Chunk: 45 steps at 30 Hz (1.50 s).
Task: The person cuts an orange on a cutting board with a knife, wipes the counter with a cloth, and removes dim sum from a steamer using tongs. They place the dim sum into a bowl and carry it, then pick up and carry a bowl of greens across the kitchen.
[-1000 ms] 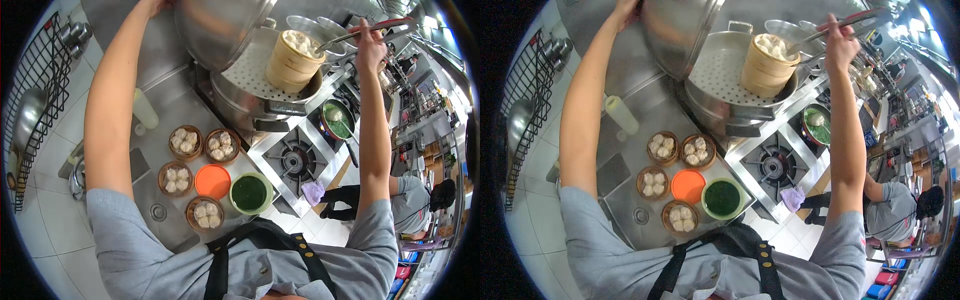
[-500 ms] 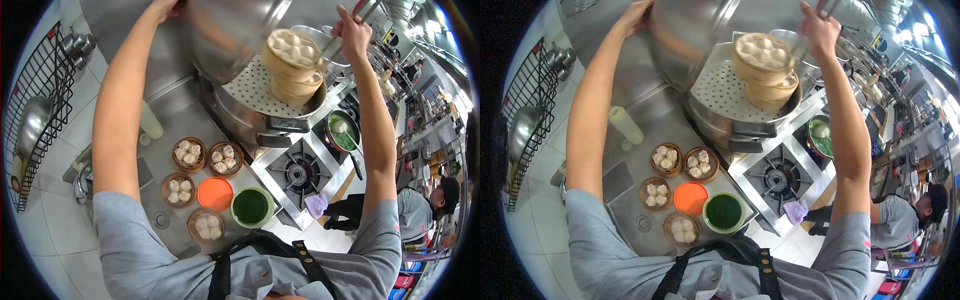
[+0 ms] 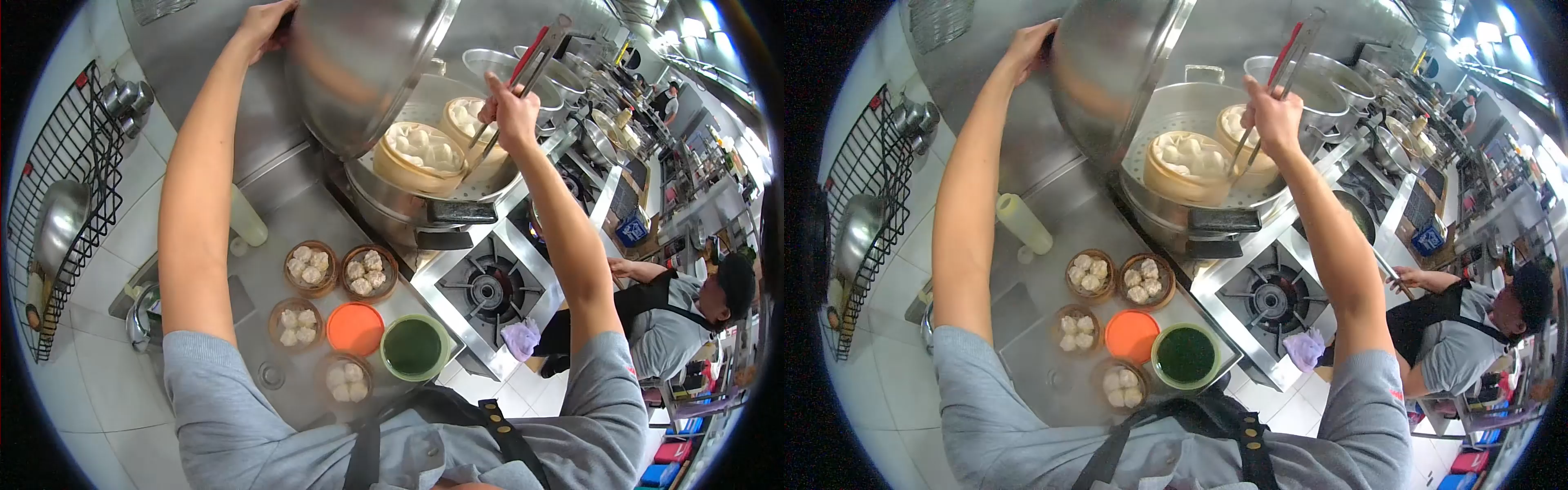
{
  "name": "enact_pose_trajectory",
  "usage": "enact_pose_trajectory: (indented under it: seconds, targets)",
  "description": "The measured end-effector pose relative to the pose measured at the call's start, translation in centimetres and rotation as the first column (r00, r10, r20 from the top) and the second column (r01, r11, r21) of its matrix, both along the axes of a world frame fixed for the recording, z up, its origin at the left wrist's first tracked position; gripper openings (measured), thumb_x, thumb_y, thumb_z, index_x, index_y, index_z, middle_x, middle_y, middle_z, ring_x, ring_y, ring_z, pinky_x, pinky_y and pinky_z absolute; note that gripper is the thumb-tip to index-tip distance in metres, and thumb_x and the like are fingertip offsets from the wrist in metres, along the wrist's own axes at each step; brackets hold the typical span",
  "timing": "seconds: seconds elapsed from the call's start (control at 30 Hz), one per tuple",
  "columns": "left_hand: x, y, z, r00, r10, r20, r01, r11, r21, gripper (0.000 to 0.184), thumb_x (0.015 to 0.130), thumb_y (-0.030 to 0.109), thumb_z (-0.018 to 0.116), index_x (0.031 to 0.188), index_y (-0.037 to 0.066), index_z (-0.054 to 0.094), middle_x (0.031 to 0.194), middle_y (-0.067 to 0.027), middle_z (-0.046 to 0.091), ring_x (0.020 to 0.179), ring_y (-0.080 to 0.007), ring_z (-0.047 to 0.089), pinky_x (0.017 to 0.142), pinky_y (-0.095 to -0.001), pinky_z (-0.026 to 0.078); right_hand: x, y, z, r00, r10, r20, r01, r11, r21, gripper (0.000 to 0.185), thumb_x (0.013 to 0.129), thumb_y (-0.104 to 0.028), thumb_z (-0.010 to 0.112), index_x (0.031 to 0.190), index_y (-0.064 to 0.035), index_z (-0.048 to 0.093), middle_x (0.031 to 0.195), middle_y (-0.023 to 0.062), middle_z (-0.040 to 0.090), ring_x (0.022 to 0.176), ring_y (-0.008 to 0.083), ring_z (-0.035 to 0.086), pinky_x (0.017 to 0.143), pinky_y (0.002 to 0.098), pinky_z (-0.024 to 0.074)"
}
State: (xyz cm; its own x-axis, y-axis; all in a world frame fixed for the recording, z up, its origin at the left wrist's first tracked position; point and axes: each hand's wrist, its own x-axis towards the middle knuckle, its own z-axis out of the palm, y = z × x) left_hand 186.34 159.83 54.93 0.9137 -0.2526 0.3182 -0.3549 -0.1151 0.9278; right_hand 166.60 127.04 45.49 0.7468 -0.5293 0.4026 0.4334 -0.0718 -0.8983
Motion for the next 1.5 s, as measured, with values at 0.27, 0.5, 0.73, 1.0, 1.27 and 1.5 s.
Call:
enact_pose_trajectory:
  seconds: [0.27,0.5,0.73,1.0,1.27,1.5]
  targets:
    - [-1.0,-0.6,0.7,1.000,0.028,-0.013,-0.027,0.995,0.092,0.035,0.091,0.036,0.053,0.104,0.006,0.066,0.088,-0.0001,0.062,0.069,-0.0102,0.056,0.056,-0.0269,0.045,-0.3,0.2,-2.2,0.985,0.081,-0.156,-0.110,0.975,-0.193,0.035,0.083,-0.014,0.066,0.055,-0.0059,0.046,0.046,0.0046,0.047,0.037,0.0149,0.046,0.040,0.0294,0.0402]
    - [-2.0,-0.7,0.8,0.998,0.061,0.005,-0.061,0.997,0.057,0.031,0.086,0.034,0.058,0.097,0.007,0.067,0.085,-0.0006,0.062,0.065,-0.0136,0.056,0.055,-0.0284,0.043,-0.1,-2.9,-2.3,0.937,0.289,-0.195,-0.316,0.941,-0.120,0.017,0.081,-0.014,0.068,0.076,-0.0004,0.060,0.062,0.0050,0.059,0.053,0.0145,0.058,0.054,0.0275,0.0471]
    - [0.8,-1.3,0.1,1.000,-0.008,0.007,0.008,1.000,-0.009,0.032,0.087,0.036,0.057,0.098,0.008,0.068,0.081,0.0005,0.062,0.063,-0.0123,0.055,0.054,-0.0276,0.043,-2.3,-8.7,4.2,0.965,-0.090,0.245,0.121,0.986,-0.115,0.018,0.084,-0.016,0.066,0.080,0.0019,0.064,0.074,0.0076,0.065,0.064,0.0136,0.061,0.060,0.0256,0.0480]
    - [0.2,-1.2,0.4,0.998,0.055,0.023,-0.056,0.998,0.040,0.032,0.089,0.035,0.056,0.101,0.008,0.067,0.078,0.0009,0.061,0.056,-0.0106,0.053,0.048,-0.0248,0.038,0.0,-9.7,0.1,0.940,-0.300,0.164,0.328,0.927,-0.181,0.023,0.084,-0.020,0.068,0.075,0.0002,0.062,0.063,0.0042,0.062,0.059,0.0107,0.058,0.057,0.0250,0.0451]
    - [-0.3,-0.9,0.4,1.000,0.012,-0.002,-0.012,1.000,0.002,0.029,0.089,0.035,0.056,0.097,0.009,0.068,0.075,0.0010,0.060,0.056,-0.0097,0.051,0.047,-0.0248,0.038,2.7,-5.5,0.6,0.852,-0.523,0.003,0.496,0.805,-0.326,0.036,0.081,-0.035,0.070,0.063,-0.0052,0.061,0.055,0.0040,0.060,0.058,0.0121,0.060,0.059,0.0279,0.0463]
    - [-0.8,-0.9,0.3,0.999,0.052,0.015,-0.052,0.999,-0.012,0.028,0.087,0.036,0.058,0.090,0.010,0.067,0.073,0.0016,0.060,0.056,-0.0103,0.051,0.049,-0.0253,0.038,6.2,-7.6,1.0,0.713,-0.698,0.065,0.665,0.644,-0.378,0.047,0.077,-0.045,0.070,0.058,-0.0032,0.059,0.051,0.0090,0.058,0.046,0.0180,0.058,0.052,0.0329,0.0473]
